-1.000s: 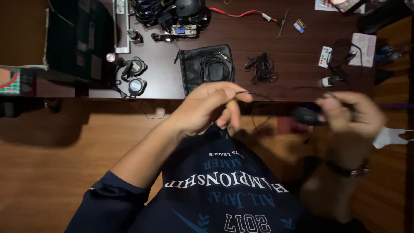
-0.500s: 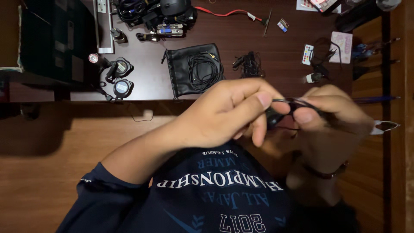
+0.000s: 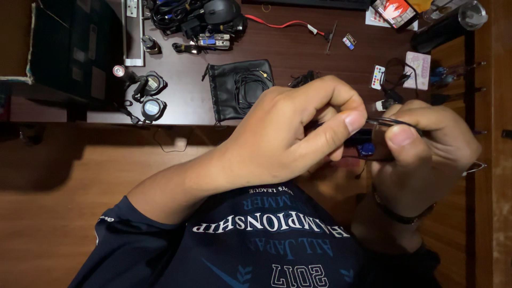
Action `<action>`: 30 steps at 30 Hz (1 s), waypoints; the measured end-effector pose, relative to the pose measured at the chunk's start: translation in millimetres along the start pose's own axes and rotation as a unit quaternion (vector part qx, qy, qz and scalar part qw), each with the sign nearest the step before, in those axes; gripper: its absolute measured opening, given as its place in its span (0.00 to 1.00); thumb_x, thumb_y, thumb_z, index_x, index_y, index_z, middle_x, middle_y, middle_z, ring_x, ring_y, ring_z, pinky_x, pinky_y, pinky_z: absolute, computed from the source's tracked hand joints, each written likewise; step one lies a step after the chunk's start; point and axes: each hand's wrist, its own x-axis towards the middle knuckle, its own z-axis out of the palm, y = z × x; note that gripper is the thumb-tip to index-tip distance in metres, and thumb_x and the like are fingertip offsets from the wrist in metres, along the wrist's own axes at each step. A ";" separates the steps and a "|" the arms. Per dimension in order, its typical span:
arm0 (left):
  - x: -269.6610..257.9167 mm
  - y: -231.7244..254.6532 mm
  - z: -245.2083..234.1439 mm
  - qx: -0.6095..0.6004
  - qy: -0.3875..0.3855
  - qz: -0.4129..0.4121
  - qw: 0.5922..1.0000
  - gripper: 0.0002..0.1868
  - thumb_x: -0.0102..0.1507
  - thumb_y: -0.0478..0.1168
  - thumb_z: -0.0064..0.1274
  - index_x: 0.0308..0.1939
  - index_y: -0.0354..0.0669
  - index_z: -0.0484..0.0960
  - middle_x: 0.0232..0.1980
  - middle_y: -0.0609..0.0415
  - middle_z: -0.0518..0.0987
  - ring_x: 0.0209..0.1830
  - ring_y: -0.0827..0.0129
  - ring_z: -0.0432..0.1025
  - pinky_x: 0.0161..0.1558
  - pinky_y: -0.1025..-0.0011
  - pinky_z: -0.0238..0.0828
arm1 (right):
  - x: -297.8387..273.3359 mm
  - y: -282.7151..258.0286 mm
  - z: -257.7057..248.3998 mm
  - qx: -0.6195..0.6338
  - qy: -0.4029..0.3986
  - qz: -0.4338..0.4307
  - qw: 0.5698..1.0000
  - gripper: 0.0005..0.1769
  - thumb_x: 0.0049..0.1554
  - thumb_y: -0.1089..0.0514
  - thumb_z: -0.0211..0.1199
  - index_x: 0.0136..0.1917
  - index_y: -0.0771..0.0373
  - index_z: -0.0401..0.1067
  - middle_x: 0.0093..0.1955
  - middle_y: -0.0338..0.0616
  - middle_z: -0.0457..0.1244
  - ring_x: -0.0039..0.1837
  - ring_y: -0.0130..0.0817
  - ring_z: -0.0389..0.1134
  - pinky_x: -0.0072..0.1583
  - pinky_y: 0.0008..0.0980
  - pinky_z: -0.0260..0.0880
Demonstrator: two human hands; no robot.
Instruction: The person organizes a cluttered desk by coiling various cables and placing them into a small black pouch. They handle a mouse, a power adapter, and several other wires, tidying the workspace.
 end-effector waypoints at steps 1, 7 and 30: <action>-0.5 -0.1 -0.8 0.003 -0.003 -0.004 1.000 0.11 0.74 0.44 0.48 0.50 0.40 0.78 0.28 0.63 0.81 0.26 0.82 0.76 0.30 0.80 0.71 | -0.2 -0.7 0.7 0.002 -0.001 0.000 1.000 0.15 0.63 0.56 0.61 0.47 0.73 0.67 0.36 0.50 0.63 0.35 0.25 0.61 0.40 0.21 0.61; -1.8 -0.7 -0.5 -0.006 -0.005 0.006 1.000 0.11 0.76 0.44 0.47 0.52 0.41 0.78 0.29 0.63 0.81 0.24 0.83 0.76 0.32 0.79 0.71 | -4.2 0.9 -0.3 0.027 -0.002 0.010 1.000 0.16 0.66 0.58 0.62 0.46 0.75 0.67 0.37 0.51 0.63 0.37 0.27 0.60 0.42 0.22 0.61; -69.6 -152.0 -36.3 0.078 0.076 -0.214 0.971 0.11 0.72 0.42 0.45 0.45 0.38 0.79 0.33 0.58 0.81 0.33 0.77 0.75 0.38 0.76 0.72 | 5.8 36.4 0.8 -0.098 -0.049 0.125 0.986 0.09 0.68 0.61 0.65 0.55 0.70 0.78 0.40 0.34 0.64 0.38 0.15 0.56 0.41 0.18 0.54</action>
